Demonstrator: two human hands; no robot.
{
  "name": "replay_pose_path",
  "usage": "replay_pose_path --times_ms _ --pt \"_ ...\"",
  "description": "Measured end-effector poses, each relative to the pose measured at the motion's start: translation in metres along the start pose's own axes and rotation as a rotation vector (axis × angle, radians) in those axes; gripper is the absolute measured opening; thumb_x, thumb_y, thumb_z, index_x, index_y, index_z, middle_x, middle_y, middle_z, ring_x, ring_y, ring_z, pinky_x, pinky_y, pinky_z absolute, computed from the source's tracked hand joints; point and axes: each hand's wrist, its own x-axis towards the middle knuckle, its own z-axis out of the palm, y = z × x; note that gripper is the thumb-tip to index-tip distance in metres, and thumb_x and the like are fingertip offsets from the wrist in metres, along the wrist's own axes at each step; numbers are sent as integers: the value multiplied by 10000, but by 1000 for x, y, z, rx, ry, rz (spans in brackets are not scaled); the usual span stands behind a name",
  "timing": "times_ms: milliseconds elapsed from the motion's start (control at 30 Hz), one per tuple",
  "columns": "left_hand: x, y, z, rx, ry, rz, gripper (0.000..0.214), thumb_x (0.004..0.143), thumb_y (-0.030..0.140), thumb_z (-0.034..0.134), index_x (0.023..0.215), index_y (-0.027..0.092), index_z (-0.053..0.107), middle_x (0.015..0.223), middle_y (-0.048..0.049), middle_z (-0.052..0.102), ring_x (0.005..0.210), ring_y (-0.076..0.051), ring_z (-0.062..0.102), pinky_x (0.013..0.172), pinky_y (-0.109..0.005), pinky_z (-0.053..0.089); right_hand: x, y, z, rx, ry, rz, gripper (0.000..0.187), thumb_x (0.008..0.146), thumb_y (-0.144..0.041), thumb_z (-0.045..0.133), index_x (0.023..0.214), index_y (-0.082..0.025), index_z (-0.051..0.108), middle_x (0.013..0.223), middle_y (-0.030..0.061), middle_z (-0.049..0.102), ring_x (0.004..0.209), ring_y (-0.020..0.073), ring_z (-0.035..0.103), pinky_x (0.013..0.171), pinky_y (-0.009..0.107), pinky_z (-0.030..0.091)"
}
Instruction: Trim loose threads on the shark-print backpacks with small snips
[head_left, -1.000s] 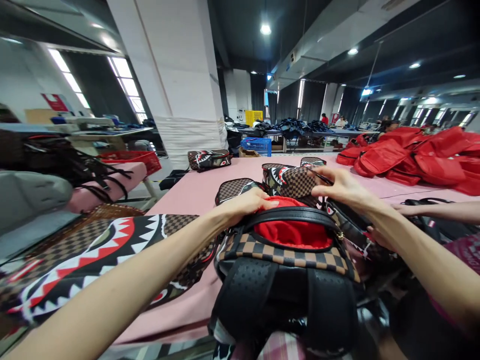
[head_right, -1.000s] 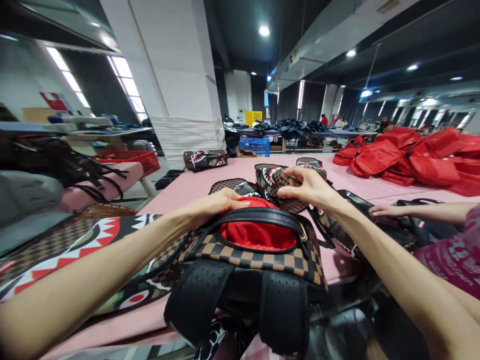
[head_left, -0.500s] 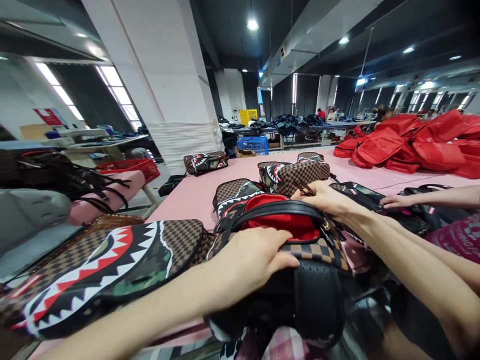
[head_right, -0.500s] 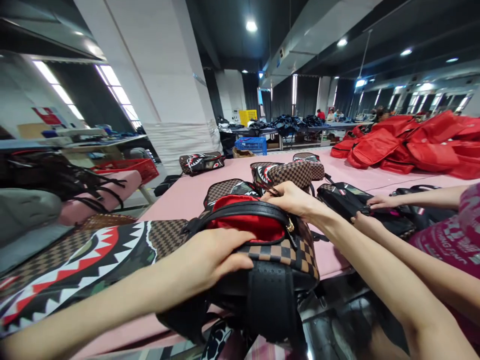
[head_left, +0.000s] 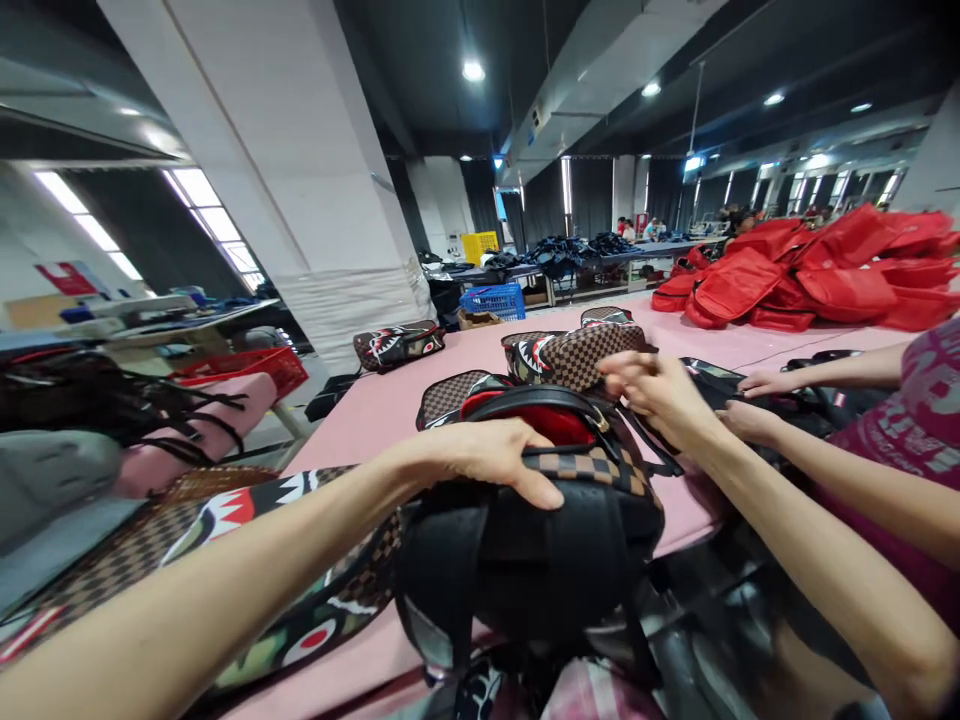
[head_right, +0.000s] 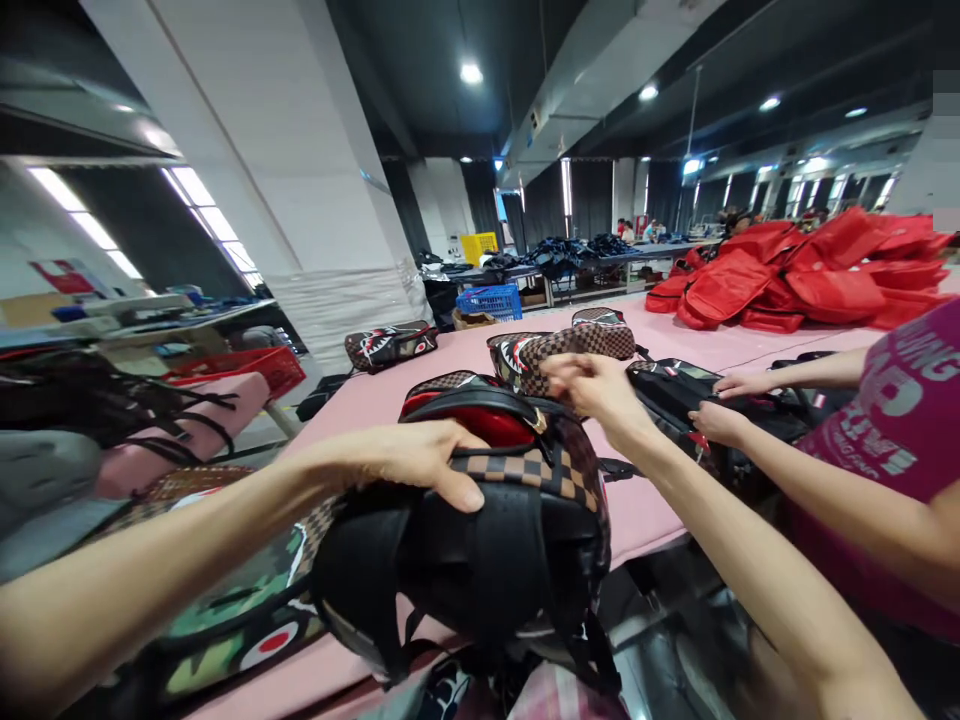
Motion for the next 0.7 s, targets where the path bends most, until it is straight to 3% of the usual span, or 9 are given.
replay_pose_path --times_ms 33,67,167,267,400,500,633,700 --pt "0 -4 -4 -15 79 16 320 565 408 716 769 163 691 690 28 632 659 -149 539 595 -209 388 -12 2 -6 -6 67 -25 252 733 -385 558 679 -152 639 610 13 595 481 81 464 483 214 383" --pt "2 -8 -8 -19 158 30 322 542 405 726 735 151 685 644 30 611 632 -144 524 583 -211 379 -25 6 -10 -48 37 -23 295 747 -420 541 644 -156 625 593 20 589 508 100 489 518 231 401" --pt "10 -14 -14 -23 333 61 345 516 430 734 680 136 656 562 39 548 557 -121 469 527 -211 334 -53 21 -9 -217 -186 63 330 728 -453 567 577 -160 587 540 8 552 559 136 514 564 259 407" --pt "18 -15 -12 -71 359 47 411 576 516 689 704 132 625 566 32 523 509 -97 407 475 -210 272 -56 31 11 -208 -182 103 349 719 -466 588 566 -158 531 526 -23 481 523 109 442 498 231 350" --pt "21 -16 -10 -109 336 31 471 622 588 636 731 131 606 616 18 536 512 -90 396 463 -207 247 -44 36 34 30 -173 125 287 712 -431 621 757 -149 597 709 19 568 663 141 507 575 236 411" --pt "16 -13 -9 7 373 58 447 655 575 611 730 135 623 637 6 567 546 -114 454 484 -212 303 -43 44 39 -24 -180 64 256 740 -418 589 749 -162 593 720 15 549 655 138 478 575 240 404" --pt "-14 -8 3 245 722 223 411 669 462 639 969 182 653 980 -42 652 879 -202 569 763 -261 433 -44 56 36 -143 -181 -23 261 783 -393 532 651 -168 512 628 -12 446 577 109 379 529 233 333" --pt "-43 -14 16 266 926 207 397 705 451 611 1017 207 639 1030 -39 647 928 -204 565 814 -266 429 -43 58 34 -164 -177 -39 302 783 -392 523 588 -178 438 589 -22 387 551 99 330 507 231 300"
